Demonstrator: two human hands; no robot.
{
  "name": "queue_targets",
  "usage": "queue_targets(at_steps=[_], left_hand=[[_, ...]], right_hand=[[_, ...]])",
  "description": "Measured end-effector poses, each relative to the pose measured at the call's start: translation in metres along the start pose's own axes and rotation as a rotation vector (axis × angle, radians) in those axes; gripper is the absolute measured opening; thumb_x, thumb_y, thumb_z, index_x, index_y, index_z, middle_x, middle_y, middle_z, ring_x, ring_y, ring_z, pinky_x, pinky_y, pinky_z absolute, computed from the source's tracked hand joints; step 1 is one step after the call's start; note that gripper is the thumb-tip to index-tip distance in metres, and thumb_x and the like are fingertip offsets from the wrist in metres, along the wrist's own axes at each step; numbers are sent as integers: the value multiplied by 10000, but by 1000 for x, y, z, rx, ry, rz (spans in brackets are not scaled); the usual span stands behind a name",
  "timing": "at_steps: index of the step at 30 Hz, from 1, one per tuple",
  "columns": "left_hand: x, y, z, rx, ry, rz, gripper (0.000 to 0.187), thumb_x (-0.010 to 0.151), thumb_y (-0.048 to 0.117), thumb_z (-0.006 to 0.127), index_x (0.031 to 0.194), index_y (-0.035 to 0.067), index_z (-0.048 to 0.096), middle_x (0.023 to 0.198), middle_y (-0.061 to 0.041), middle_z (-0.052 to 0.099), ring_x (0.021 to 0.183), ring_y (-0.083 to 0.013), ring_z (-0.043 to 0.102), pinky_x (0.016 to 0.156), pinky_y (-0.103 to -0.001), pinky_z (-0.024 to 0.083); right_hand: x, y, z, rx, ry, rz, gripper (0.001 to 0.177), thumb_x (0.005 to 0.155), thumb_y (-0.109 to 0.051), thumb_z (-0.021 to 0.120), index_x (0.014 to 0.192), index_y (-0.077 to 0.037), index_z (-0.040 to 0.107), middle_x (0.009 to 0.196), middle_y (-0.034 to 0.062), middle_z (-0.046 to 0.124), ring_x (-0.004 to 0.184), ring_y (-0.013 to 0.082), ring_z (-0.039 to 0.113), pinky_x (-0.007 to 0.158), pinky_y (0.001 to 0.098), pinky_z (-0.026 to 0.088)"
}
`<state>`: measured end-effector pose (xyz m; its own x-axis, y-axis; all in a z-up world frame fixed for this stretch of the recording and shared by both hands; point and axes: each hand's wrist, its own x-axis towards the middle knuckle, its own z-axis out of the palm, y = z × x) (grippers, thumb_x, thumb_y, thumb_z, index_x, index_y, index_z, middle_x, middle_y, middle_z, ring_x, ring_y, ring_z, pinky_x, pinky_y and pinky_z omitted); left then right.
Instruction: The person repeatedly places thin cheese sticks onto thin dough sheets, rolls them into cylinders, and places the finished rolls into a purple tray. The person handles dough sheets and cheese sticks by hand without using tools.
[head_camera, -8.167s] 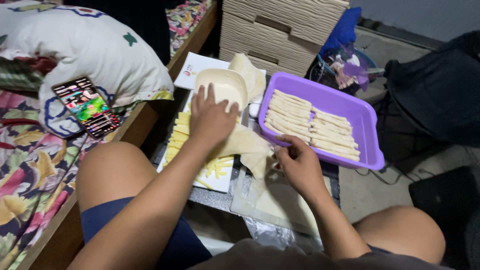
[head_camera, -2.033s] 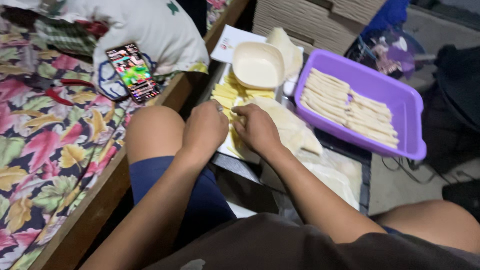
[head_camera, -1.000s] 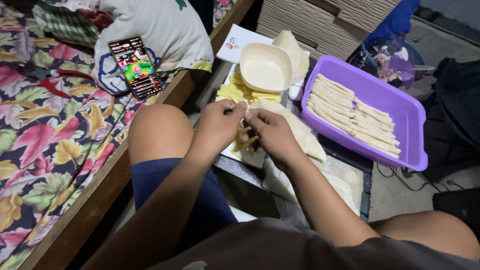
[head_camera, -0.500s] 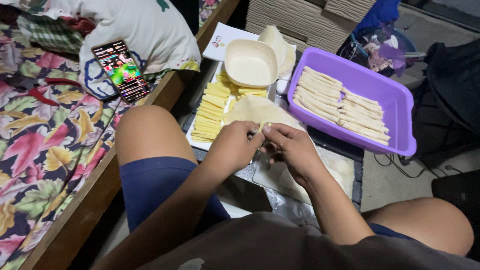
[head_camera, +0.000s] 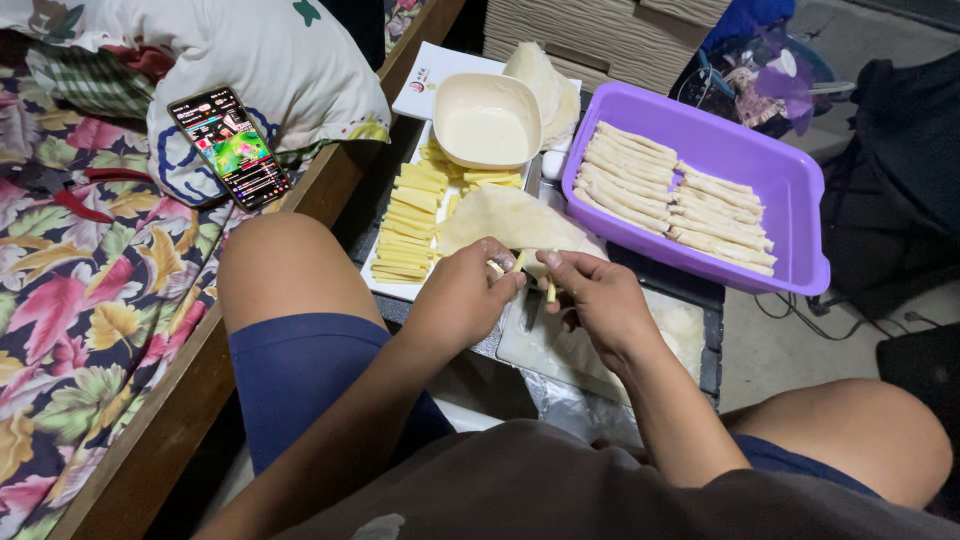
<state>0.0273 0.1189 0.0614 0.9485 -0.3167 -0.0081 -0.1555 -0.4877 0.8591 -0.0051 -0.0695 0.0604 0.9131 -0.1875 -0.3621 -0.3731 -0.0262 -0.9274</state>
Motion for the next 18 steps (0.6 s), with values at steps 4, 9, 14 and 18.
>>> queue_targets(at_steps=[4, 9, 14, 18], left_hand=[[2, -3, 7, 44, 24, 39, 346, 861, 290, 710, 1095, 36, 690, 900, -191, 732, 778, -347, 732, 731, -429, 559], [8, 3, 23, 59, -6, 107, 293, 883, 285, 689, 1022, 35, 751, 945, -205, 761, 899, -377, 724, 804, -427, 558], [12, 19, 42, 49, -72, 70, 300, 883, 295, 681, 1028, 39, 740, 930, -206, 754, 879, -372, 730, 802, -417, 559], [9, 24, 52, 45, -119, 26, 307, 887, 290, 658, 1057, 44, 726, 917, -200, 756, 860, -365, 733, 796, -417, 564]], right_hand=[[-6, 5, -10, 9, -35, 6, 360, 897, -280, 710, 1184, -74, 781, 896, -16, 750, 699, 79, 620, 555, 256, 477], [-25, 18, -35, -88, 74, 34, 317, 882, -209, 737, 1169, -79, 775, 917, -4, 780, 720, 82, 644, 592, 245, 485], [-40, 36, -58, -41, 152, 103, 298, 861, -179, 781, 1111, -17, 780, 854, 42, 756, 674, 121, 645, 561, 276, 488], [-42, 45, -68, -40, 232, 148, 302, 878, -207, 771, 1107, -12, 784, 819, 56, 730, 651, 138, 619, 548, 286, 491]])
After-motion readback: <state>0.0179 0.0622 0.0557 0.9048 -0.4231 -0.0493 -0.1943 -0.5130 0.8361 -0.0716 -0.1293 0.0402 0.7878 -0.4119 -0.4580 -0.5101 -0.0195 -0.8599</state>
